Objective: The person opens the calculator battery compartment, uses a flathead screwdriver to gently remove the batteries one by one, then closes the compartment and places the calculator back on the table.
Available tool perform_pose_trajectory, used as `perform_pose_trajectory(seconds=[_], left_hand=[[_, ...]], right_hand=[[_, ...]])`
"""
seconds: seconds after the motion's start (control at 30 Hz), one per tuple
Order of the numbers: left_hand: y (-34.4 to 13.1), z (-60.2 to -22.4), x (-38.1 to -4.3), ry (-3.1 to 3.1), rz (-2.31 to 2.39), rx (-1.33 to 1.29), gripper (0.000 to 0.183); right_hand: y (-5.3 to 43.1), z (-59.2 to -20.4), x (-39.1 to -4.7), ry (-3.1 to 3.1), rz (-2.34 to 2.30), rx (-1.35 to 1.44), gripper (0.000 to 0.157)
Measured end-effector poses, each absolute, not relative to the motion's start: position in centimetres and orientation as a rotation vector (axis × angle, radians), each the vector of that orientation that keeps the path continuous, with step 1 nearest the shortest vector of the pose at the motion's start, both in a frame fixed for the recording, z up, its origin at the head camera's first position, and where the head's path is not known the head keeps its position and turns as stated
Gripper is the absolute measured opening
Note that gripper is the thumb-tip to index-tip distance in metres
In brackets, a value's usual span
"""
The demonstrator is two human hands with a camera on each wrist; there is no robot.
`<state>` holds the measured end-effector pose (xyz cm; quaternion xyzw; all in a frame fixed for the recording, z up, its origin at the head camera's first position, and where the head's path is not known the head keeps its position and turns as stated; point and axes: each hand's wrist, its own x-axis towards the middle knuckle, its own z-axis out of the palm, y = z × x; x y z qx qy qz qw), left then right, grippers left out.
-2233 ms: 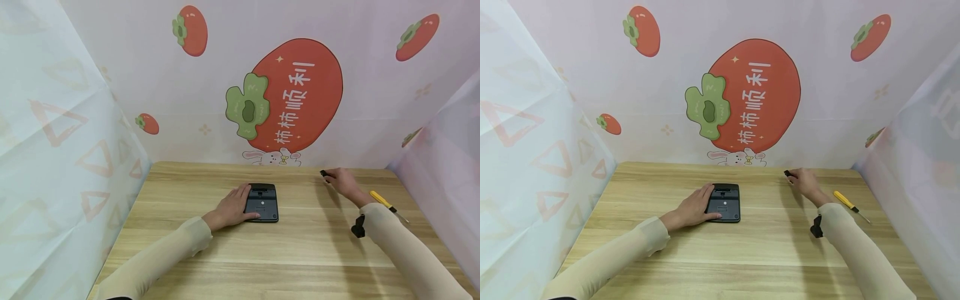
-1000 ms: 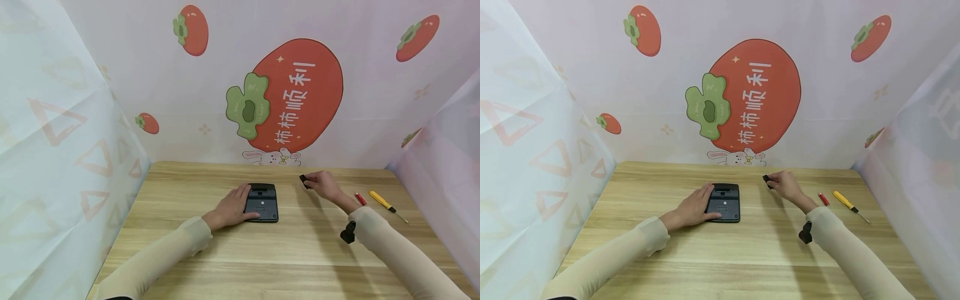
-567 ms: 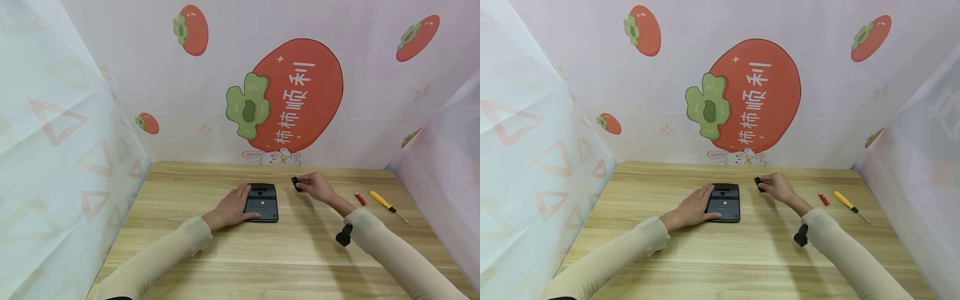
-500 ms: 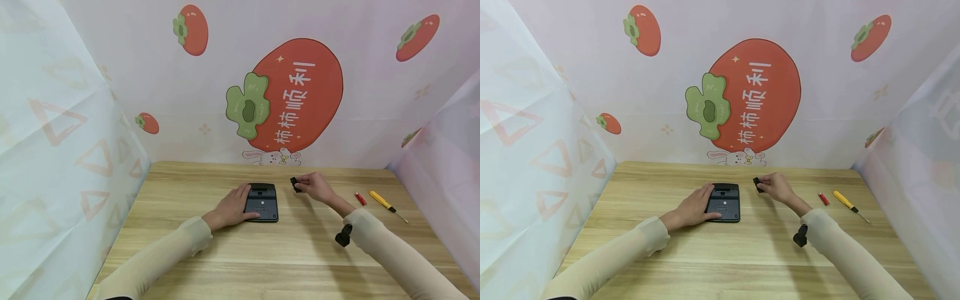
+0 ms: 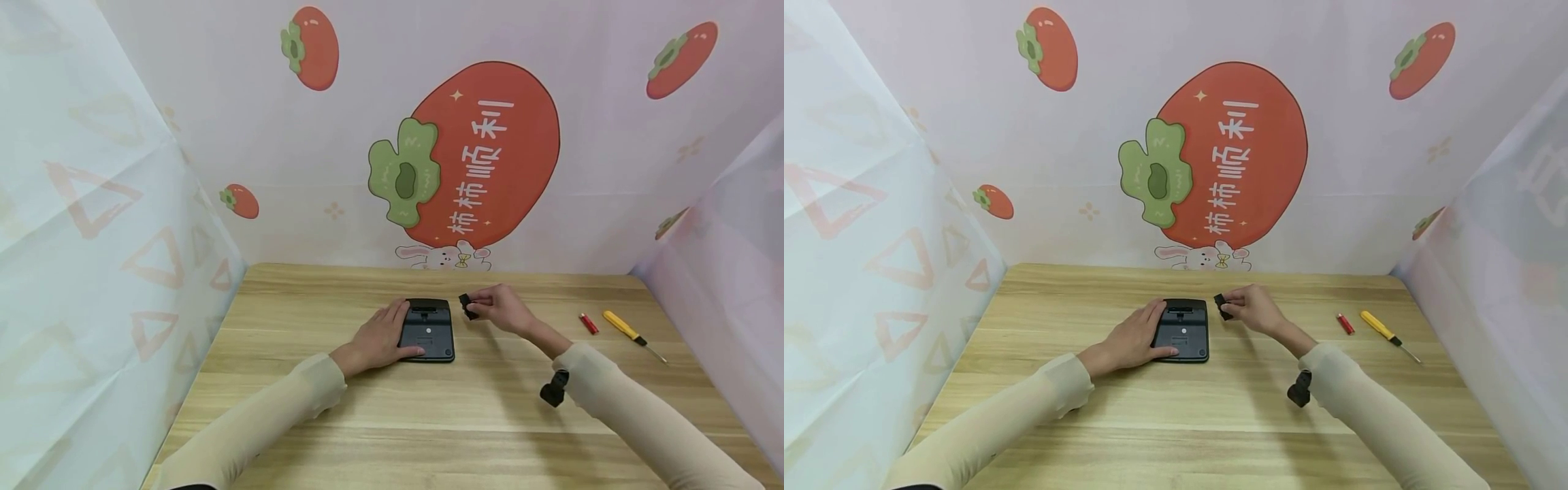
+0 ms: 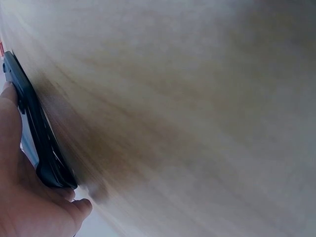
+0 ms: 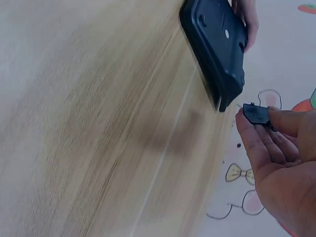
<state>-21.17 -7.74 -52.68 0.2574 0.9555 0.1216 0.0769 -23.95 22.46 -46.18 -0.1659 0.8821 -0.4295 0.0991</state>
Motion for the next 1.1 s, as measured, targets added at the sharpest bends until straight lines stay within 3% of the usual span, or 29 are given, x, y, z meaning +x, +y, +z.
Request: perform_pose_trajectory(seconds=[1.1], left_hand=[[-7.9, -52.6, -21.1, 2.888, 0.379, 0.818, 0.109]], right_hand=[[18.0, -45.1, -22.9, 2.833, -0.943, -0.867, 0.026]])
